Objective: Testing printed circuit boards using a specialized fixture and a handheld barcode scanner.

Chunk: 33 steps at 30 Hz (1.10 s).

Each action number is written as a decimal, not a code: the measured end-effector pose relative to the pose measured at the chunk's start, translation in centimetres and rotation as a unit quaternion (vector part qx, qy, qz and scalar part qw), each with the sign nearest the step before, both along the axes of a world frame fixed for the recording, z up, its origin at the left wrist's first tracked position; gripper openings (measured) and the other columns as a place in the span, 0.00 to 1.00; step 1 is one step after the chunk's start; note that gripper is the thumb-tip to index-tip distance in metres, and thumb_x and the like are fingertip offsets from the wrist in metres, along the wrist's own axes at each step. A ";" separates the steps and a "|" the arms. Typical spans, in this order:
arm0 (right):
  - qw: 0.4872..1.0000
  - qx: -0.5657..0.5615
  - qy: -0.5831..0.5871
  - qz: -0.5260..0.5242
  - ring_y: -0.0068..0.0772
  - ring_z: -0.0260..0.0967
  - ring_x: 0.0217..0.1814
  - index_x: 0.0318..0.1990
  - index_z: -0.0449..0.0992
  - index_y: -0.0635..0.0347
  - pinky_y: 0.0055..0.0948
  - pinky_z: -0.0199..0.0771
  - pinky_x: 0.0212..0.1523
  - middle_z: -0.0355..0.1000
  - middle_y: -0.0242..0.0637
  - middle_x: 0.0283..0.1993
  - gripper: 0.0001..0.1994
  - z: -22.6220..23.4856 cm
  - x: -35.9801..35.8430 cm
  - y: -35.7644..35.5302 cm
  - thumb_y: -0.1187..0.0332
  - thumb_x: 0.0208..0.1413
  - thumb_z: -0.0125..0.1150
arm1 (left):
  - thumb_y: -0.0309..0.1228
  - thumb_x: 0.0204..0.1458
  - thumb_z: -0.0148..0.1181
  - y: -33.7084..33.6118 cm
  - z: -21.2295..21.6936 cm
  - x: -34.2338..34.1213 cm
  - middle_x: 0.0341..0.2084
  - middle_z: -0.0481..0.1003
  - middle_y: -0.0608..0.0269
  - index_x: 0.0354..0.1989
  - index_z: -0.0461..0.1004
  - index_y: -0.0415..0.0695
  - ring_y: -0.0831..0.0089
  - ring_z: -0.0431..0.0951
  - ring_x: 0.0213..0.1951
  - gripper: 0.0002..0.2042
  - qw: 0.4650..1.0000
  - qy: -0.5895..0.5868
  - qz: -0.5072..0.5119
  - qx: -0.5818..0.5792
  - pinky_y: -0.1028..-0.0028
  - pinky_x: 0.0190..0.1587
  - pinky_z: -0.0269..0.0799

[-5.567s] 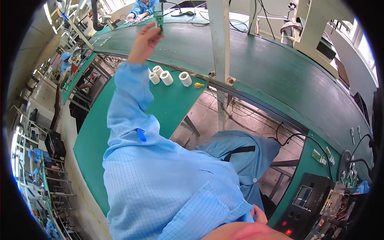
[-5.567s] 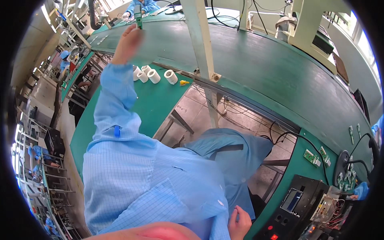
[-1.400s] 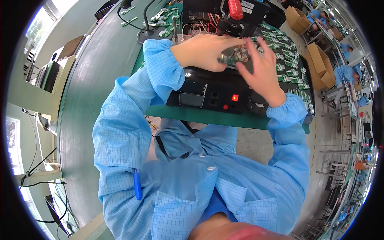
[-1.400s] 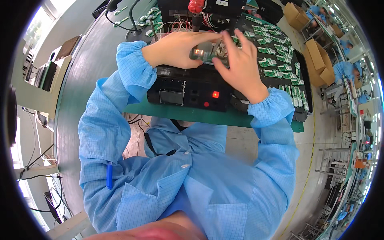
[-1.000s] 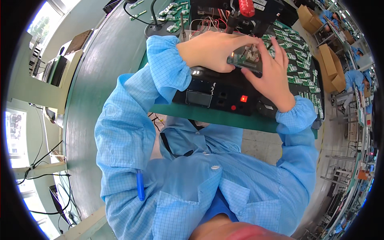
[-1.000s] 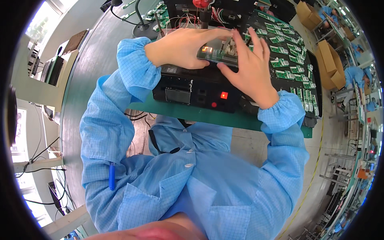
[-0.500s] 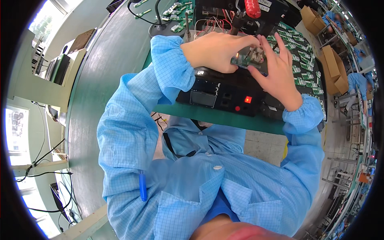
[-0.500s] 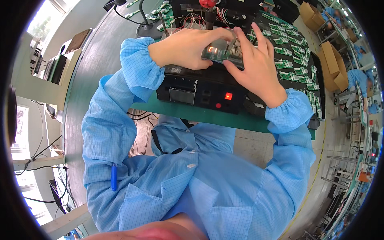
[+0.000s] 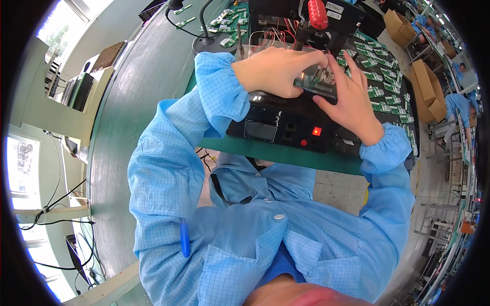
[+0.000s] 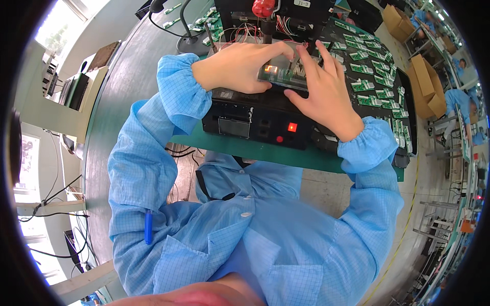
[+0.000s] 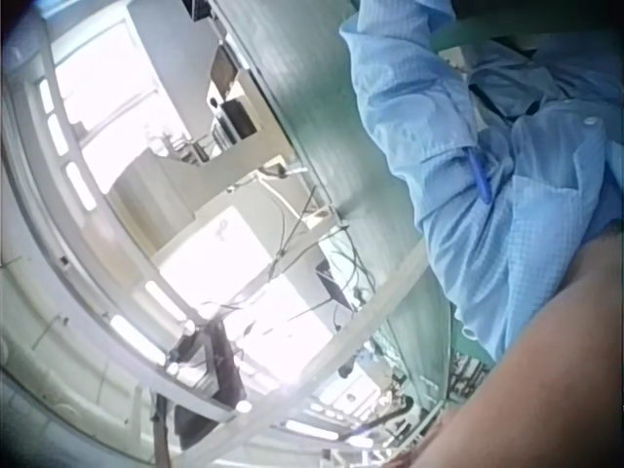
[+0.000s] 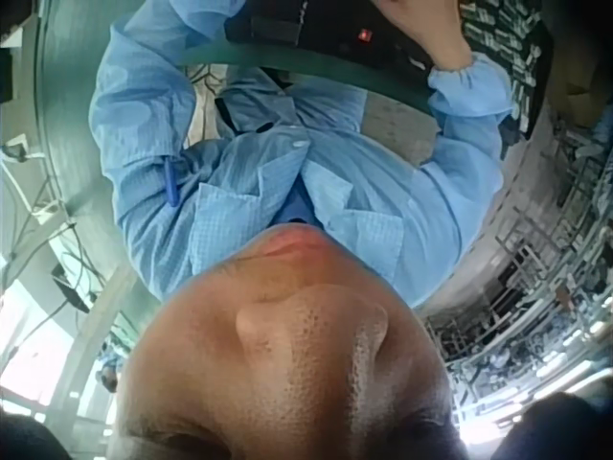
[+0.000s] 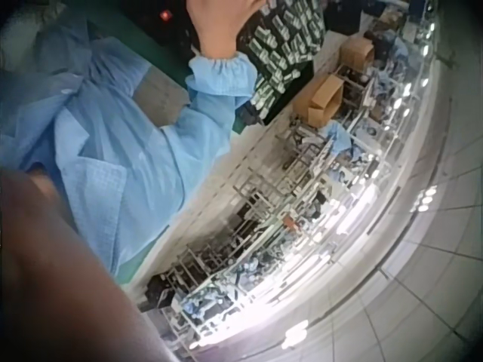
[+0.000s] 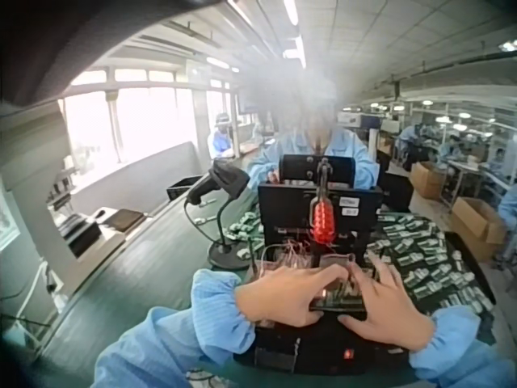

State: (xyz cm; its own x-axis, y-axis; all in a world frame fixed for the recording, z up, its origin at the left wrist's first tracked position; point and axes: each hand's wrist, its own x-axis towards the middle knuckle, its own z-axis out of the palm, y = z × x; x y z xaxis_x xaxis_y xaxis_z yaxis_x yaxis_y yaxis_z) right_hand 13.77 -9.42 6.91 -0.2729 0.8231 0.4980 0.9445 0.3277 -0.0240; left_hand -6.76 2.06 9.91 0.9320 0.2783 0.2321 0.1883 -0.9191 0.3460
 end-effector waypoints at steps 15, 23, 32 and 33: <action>0.999 -0.027 -0.022 -0.024 0.54 0.42 0.75 0.69 0.54 0.58 0.50 0.45 0.69 0.66 0.41 0.63 0.43 0.4 -0.2 -0.1 0.62 0.46 0.69 | 0.30 0.41 0.67 0.3 -0.7 0.0 0.40 0.77 0.49 0.57 0.61 0.54 0.48 0.79 0.40 0.31 1.000 -0.020 0.002 0.020 0.57 0.41 0.75; 0.991 0.105 0.073 0.035 0.46 0.57 0.66 0.57 0.71 0.58 0.41 0.57 0.65 0.72 0.37 0.58 0.25 2.6 1.0 0.0 0.72 0.49 0.65 | 0.31 0.40 0.67 -0.5 -1.5 0.0 0.52 0.71 0.57 0.58 0.62 0.55 0.51 0.79 0.40 0.32 0.994 -0.093 -0.018 0.062 0.57 0.41 0.76; 0.986 0.061 0.154 0.026 0.39 0.76 0.39 0.44 0.79 0.59 0.30 0.75 0.45 0.77 0.37 0.48 0.11 2.0 1.3 1.3 0.72 0.52 0.64 | 0.32 0.42 0.64 -0.4 -1.0 0.2 0.48 0.71 0.59 0.64 0.59 0.56 0.53 0.79 0.39 0.35 0.991 -0.066 0.041 0.110 0.59 0.38 0.78; 0.986 0.071 0.141 0.048 0.40 0.77 0.38 0.43 0.79 0.59 0.30 0.76 0.42 0.78 0.38 0.47 0.10 1.8 1.5 1.9 0.72 0.52 0.64 | 0.33 0.42 0.64 -0.3 -1.0 0.2 0.49 0.72 0.59 0.64 0.59 0.57 0.53 0.79 0.40 0.36 0.991 -0.068 0.038 0.110 0.59 0.38 0.78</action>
